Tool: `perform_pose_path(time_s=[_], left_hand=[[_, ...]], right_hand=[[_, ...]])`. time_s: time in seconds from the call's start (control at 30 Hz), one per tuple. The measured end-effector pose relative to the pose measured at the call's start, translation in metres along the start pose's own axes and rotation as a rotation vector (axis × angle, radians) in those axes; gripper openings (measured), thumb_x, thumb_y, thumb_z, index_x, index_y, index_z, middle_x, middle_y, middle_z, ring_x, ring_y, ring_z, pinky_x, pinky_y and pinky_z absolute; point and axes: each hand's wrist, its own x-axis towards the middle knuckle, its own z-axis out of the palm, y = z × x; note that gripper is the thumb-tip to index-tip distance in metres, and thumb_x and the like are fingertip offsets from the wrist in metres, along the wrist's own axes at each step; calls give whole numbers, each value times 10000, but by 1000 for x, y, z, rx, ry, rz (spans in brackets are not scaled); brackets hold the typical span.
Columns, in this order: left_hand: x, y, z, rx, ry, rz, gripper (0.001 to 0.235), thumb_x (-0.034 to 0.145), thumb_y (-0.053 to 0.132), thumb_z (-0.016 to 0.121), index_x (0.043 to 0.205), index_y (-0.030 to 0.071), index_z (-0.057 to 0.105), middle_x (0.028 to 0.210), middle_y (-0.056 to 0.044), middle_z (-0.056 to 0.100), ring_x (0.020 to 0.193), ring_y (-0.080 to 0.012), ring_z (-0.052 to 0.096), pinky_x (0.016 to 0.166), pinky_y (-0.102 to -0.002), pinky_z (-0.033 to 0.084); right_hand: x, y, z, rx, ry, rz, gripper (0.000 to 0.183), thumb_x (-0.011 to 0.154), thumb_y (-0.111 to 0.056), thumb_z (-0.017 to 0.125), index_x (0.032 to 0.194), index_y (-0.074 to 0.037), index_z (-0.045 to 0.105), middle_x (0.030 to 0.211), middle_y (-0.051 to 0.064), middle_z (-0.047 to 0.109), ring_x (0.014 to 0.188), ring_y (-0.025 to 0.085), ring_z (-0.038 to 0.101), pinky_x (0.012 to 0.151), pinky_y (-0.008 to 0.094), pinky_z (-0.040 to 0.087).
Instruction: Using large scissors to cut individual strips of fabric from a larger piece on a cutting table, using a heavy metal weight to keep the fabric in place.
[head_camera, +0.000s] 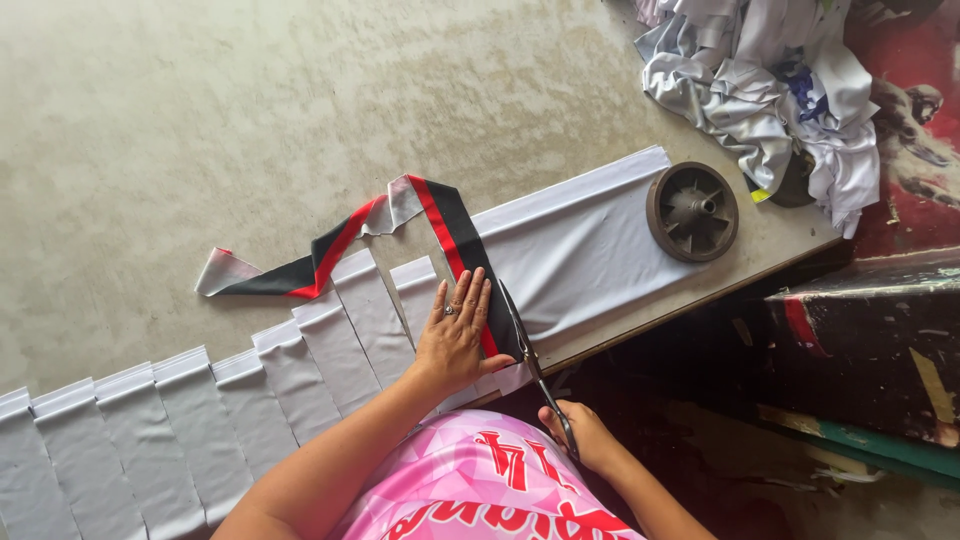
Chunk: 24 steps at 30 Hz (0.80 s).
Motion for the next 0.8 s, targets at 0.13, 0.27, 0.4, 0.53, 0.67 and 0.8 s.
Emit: perform_pose_path(time_s=[0.13,0.27,0.4,0.53,0.67,0.8], left_hand=[[0,0,3,2,-33,1,1242,816,924,359,1620,-9,194,1724,-171,125,1607,-304,93,1302,-533,41],[0,0,6,3,-42,-7,1263,794,933,380,1624,2,178,1726,-163,113,1608,-300,79,1301,-530,32],[-1,-1,-1,-26,24,-4,1284,794,923,475,1633,2,167,1723,-166,141,1605,-312,116,1305,-524,68],[-1,0,2,-7,7,-12,1305,777,940,457,1635,5,151,1727,-154,133,1608,-300,99,1305,-526,53],[2,-3,5,7,-8,-14,1314,772,950,437,1635,11,122,1731,-151,94,1611,-298,59,1305,-523,23],[0,-1,9,2,-23,-16,1300,781,952,404,1636,17,117,1730,-151,84,1612,-293,51,1306,-513,23]], right_hand=[[1,10,3,20,114,-131,656,829,-729,582,564,-149,427,454,-30,457,448,88,413,476,298,333],[4,11,0,38,115,-118,650,831,-686,632,535,-146,423,439,-30,438,414,91,420,447,284,345],[7,-4,-8,-57,1,-50,708,736,-821,468,596,-131,549,558,-35,594,543,81,522,536,277,418],[12,-32,-11,78,-53,37,648,818,-725,517,701,-89,556,630,19,588,502,120,572,511,284,470],[28,-13,-3,105,15,-3,652,783,-758,535,672,-121,458,580,1,468,466,125,512,484,278,419],[15,-26,0,114,135,-79,655,888,-576,699,537,-125,380,435,1,408,339,135,460,392,275,372]])
